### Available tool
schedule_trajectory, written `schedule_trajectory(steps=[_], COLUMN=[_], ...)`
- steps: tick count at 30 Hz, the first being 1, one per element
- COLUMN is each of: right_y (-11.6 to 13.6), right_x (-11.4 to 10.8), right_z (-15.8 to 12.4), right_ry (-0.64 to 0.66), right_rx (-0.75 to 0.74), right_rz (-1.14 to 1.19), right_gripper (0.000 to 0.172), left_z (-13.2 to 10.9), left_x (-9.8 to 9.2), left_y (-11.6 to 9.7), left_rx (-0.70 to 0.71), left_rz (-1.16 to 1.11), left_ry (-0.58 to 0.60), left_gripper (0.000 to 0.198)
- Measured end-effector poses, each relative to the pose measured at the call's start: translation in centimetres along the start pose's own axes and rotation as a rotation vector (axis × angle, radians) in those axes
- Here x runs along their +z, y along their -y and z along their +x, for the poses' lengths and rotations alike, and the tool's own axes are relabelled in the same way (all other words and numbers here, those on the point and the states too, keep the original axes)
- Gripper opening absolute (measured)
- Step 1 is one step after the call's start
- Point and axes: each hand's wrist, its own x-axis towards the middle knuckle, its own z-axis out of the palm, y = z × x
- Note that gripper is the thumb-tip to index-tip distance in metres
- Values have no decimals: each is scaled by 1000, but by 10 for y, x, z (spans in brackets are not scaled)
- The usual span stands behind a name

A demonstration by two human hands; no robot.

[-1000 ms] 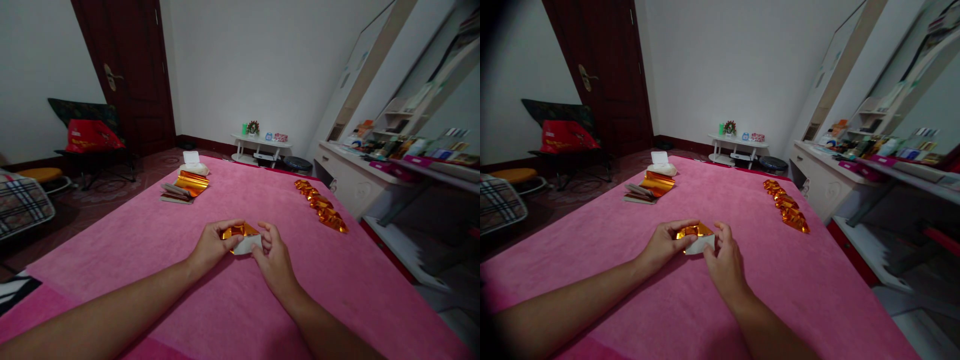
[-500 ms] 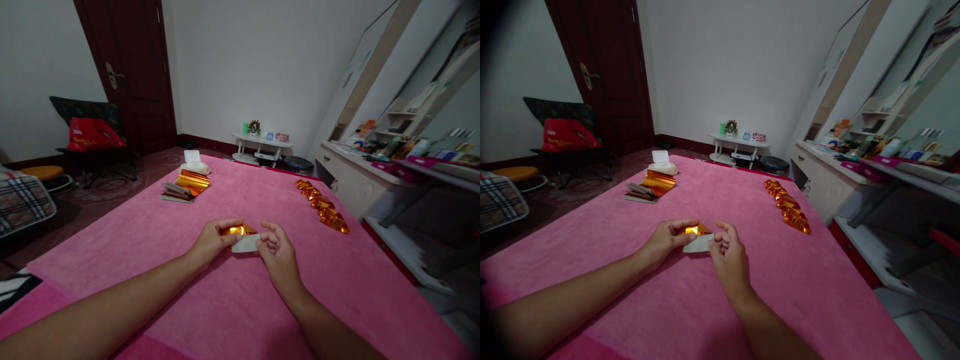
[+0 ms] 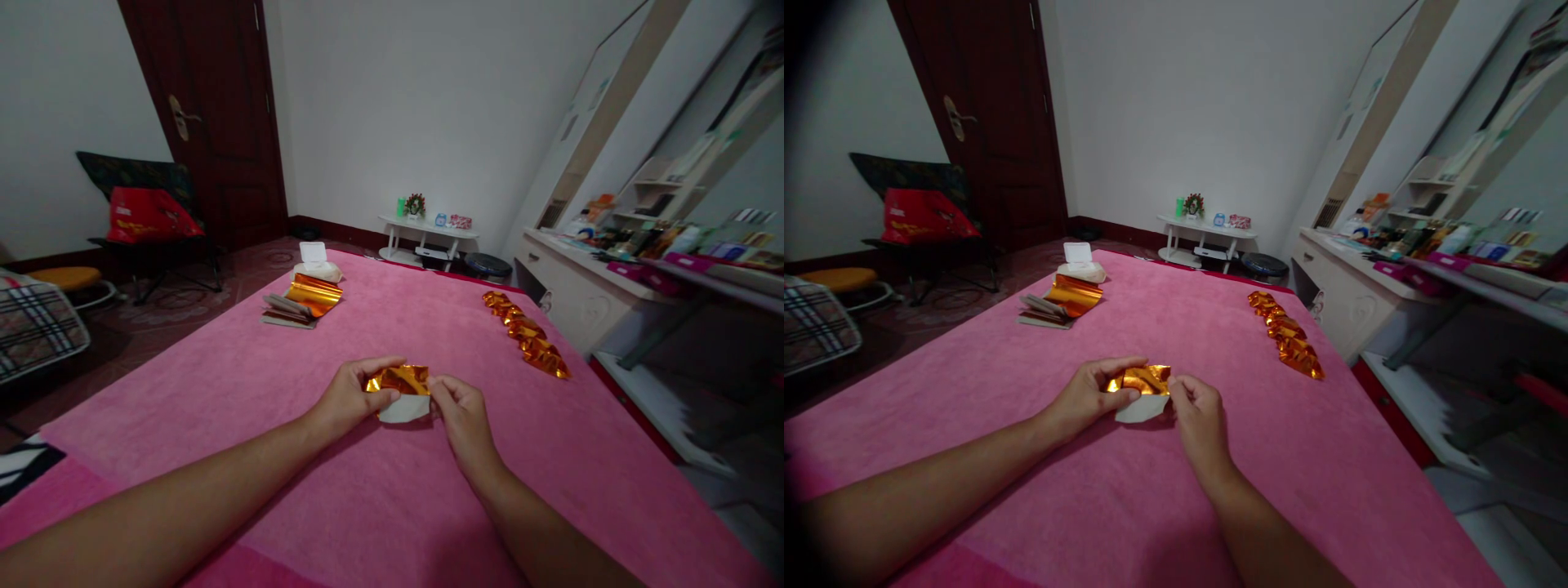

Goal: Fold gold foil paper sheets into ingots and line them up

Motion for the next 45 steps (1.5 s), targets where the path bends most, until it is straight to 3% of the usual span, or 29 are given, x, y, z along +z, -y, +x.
schedule_trajectory(steps=[5, 20, 25, 29, 32, 34, 36, 39, 43, 45], right_y=[1, 2, 6, 7, 9, 9, 9, 9, 6, 5], right_x=[-1, -4, -6, -10, -14, -16, -16, -16, -18, -19], right_z=[0, 0, 1, 1, -2, -3, -5, -9, -17, -19], right_ry=[53, 91, 104, 145, 200, 209, 190, 155, 150, 149], right_rx=[33, -5, -21, 73, 138, 173, 186, 166, 162, 161], right_rz=[102, 77, 4, -5, -31, -65, -95, -126, -128, -134], right_gripper=[31, 31, 20, 18, 16, 13, 10, 6, 5, 5], left_z=[0, -1, -5, 5, 25, 38, 45, 33, -9, -29], left_x=[-1, -3, -6, -11, -14, -14, -11, -4, 4, 4], left_y=[-3, -5, -5, -13, -25, -35, -42, -46, -38, -32], left_rx=[35, 62, 31, 49, 155, 225, 427, 657, 647, 625], left_rz=[43, 94, 195, 287, 427, 637, 922, 1212, 1291, 1324], left_ry=[8, 1, 150, 295, 377, 498, 501, 467, 554, 566], left_gripper=[49, 45, 55, 60, 61, 64, 60, 40, 22, 22])
